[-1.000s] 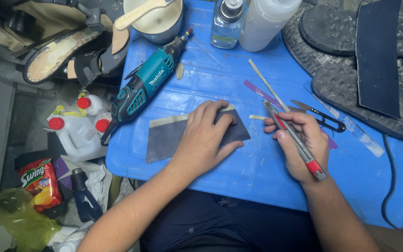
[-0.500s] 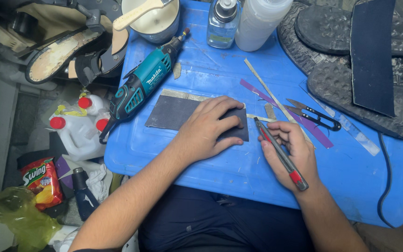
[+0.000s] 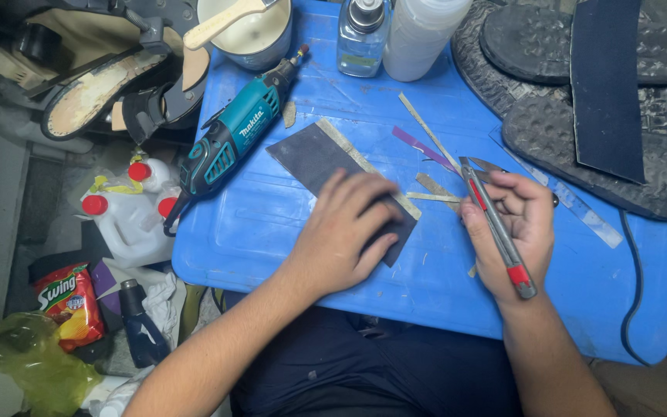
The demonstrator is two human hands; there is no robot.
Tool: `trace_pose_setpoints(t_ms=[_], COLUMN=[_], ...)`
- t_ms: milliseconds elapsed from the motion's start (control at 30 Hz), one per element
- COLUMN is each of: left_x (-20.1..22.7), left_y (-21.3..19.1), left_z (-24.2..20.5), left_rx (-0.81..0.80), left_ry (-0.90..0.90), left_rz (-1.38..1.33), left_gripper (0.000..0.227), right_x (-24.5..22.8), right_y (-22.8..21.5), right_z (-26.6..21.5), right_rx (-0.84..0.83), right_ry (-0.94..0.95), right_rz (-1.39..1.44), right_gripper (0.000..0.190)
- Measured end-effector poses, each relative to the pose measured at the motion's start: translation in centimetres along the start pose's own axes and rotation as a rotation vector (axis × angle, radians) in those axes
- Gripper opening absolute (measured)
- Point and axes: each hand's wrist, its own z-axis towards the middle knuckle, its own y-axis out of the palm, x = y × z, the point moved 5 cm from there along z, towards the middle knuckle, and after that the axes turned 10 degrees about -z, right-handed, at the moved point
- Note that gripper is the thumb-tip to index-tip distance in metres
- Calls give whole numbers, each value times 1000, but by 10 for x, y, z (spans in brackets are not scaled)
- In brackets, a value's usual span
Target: The person uses a utility knife to trim the edges of a dark rectangular material piece on a blue work surface. They then use a rotary tool to grind and smooth the edges of a purple material piece and the dark piece, producing small debris.
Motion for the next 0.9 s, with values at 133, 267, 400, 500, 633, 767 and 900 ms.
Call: trace_pose_setpoints(t_ms=[133,267,400,500,633,767,900], left_x=[-12,-39,-70,-85,-86,-80,-72], left_y=[-10,-21,-30,-35,-38,-44,-50], left_z=[-6,-5,1,6,8,3,3], left_rx=[38,-177,-247,-237,-241,-247,-266], left_ry=[-152,38,160,184,221,121,81], left_rz=[30,-4,-123,-221,-274,-170,-126], left_gripper=[60,56,42,33,38,39,41], right_x=[9,3,-5,-11,-24,-26,-26], right_y=[-2,2,26,47,72,92,99], right_z=[0,-3,-4,-6,1,7,8], right_rx=[-67,-194,-394,-500,-594,-656,-669], right_ry=[37,-113,-118,-45,-274,-325,-345], right_rz=[47,-166,129,126,-182,-264,-282], right_gripper=[31,30,21,17,17,19,21])
